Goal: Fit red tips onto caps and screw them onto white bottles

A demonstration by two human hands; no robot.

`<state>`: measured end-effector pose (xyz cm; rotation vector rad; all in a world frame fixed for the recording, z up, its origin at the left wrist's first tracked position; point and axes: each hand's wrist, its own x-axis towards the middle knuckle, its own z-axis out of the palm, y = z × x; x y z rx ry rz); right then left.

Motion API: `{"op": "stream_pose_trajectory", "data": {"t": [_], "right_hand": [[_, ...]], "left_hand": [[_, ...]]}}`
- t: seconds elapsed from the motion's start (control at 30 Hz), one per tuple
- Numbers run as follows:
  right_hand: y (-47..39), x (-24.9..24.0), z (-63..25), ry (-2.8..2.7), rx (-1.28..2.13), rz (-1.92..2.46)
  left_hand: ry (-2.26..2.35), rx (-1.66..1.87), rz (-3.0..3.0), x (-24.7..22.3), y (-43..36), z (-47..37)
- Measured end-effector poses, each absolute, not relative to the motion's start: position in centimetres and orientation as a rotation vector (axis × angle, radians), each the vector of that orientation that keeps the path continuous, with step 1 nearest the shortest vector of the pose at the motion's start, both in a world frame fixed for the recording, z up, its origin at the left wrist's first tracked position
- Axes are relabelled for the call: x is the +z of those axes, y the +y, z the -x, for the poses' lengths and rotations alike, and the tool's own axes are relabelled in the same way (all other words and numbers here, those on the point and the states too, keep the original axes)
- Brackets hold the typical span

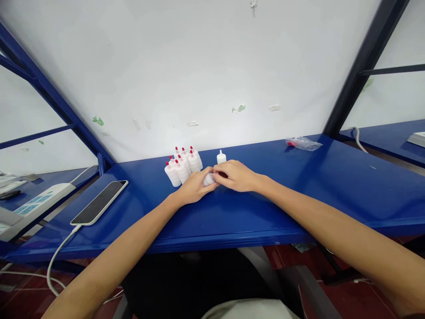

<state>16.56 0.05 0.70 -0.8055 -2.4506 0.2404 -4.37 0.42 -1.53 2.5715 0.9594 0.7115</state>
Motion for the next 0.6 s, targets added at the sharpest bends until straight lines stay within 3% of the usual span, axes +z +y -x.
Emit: {"op": "stream_pose_trajectory", "data": {"t": [0.13, 0.27, 0.43, 0.6], "right_hand": [[0.9, 0.8, -17.7, -2.206, 0.128, 0.942], [2.6, 1.0, -19.8, -1.926, 0.026, 1.271], [3.6, 0.9, -19.9, -2.039, 0.014, 1.591], [3.9, 0.2, -19.0, -2.168, -0.026, 1.615]], "left_hand": [[1.043, 0.732, -2.586, -1.6, 0.4, 4.3], [1.188, 0.506, -2.86, -1.7, 0.4, 3.8], [1.318, 0.262, -2.975, -1.6, 1.0, 2.7], [1.44, 0.245, -2.914, -1.6, 1.6, 2.4]]}}
